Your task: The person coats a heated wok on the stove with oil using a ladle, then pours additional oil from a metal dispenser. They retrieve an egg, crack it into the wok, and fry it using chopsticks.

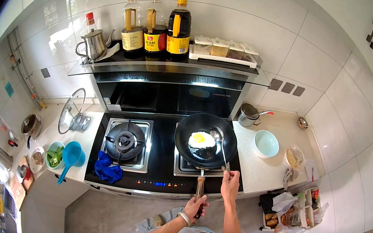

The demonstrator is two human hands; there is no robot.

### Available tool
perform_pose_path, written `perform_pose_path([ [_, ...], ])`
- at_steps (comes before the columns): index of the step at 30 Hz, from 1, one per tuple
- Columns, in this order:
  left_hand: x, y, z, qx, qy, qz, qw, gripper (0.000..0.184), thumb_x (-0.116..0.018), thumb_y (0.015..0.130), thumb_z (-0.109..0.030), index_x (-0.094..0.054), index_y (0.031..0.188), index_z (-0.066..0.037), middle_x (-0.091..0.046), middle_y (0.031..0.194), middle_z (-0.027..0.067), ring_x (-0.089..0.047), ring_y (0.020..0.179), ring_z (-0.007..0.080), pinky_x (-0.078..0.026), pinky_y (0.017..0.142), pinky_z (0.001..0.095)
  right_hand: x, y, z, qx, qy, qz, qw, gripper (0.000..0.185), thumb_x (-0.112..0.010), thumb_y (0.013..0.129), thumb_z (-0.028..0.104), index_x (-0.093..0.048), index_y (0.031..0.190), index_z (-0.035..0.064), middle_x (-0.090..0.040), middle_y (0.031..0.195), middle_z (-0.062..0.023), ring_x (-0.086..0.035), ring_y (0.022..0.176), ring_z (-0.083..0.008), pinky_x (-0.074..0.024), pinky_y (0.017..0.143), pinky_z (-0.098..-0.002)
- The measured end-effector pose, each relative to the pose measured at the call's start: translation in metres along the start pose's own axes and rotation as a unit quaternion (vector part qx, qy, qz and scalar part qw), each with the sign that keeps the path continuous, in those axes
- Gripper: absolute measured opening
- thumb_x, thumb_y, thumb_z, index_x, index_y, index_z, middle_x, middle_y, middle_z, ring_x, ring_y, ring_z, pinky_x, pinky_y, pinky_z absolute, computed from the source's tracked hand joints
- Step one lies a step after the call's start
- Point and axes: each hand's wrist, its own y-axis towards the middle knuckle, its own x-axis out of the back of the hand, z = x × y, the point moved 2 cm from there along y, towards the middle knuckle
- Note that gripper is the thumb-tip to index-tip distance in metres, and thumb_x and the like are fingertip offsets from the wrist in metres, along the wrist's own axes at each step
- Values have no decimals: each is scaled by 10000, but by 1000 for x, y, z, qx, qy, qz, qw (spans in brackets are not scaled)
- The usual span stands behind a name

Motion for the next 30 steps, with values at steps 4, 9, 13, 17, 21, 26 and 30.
perform_pose_path([
  [4,1,2,1,0,-5,1,1000,341,-606,850,-411,-471,879,-99,-595,767,19,-520,476,80,-375,351,200,1,-2,5,-5,2,5,1000,322,-507,903,318,-447,952,6,-598,733,-162,-590,701,-332,-439,659,-416],
  [9,0,0,-1,2,1,-1,1000,336,-605,851,-407,-471,876,-100,-596,763,20,-519,474,81,-383,356,201,0,-2,3,-10,-1,4,1000,322,-506,901,318,-449,951,4,-601,752,-177,-589,715,-345,-439,667,-424],
  [13,0,0,-1,1,-2,3,1000,335,-610,850,-400,-472,879,-96,-595,762,25,-516,476,82,-405,369,207,1,-2,4,-17,-3,7,1000,320,-503,901,316,-451,954,5,-602,769,-192,-585,724,-359,-439,674,-431],
  [17,-1,-3,-3,-2,-6,2,1000,340,-616,847,-397,-474,880,-89,-594,761,29,-513,479,82,-420,381,212,-1,-1,1,-11,-3,5,1000,317,-501,901,316,-452,955,7,-602,768,-191,-585,720,-359,-439,673,-432],
  [21,-2,-4,-5,0,-2,3,1000,345,-616,847,-400,-475,878,-87,-592,761,29,-512,479,82,-419,380,213,-2,0,-1,-3,-7,3,1000,316,-501,902,318,-453,954,10,-600,763,-188,-584,716,-361,-440,671,-432],
  [26,-2,-5,-5,-2,-4,5,1000,343,-615,845,-405,-478,870,-92,-592,759,24,-512,479,81,-411,377,209,-1,0,-1,1,-12,-5,1000,318,-503,900,324,-456,952,13,-601,765,-186,-586,721,-365,-441,672,-432],
  [30,-1,-5,-6,6,1,6,1000,339,-616,844,-405,-479,866,-96,-593,756,21,-513,478,79,-408,374,207,0,0,0,-3,-14,-5,1000,325,-506,898,331,-457,949,14,-604,764,-183,-589,724,-367,-443,674,-432],
])
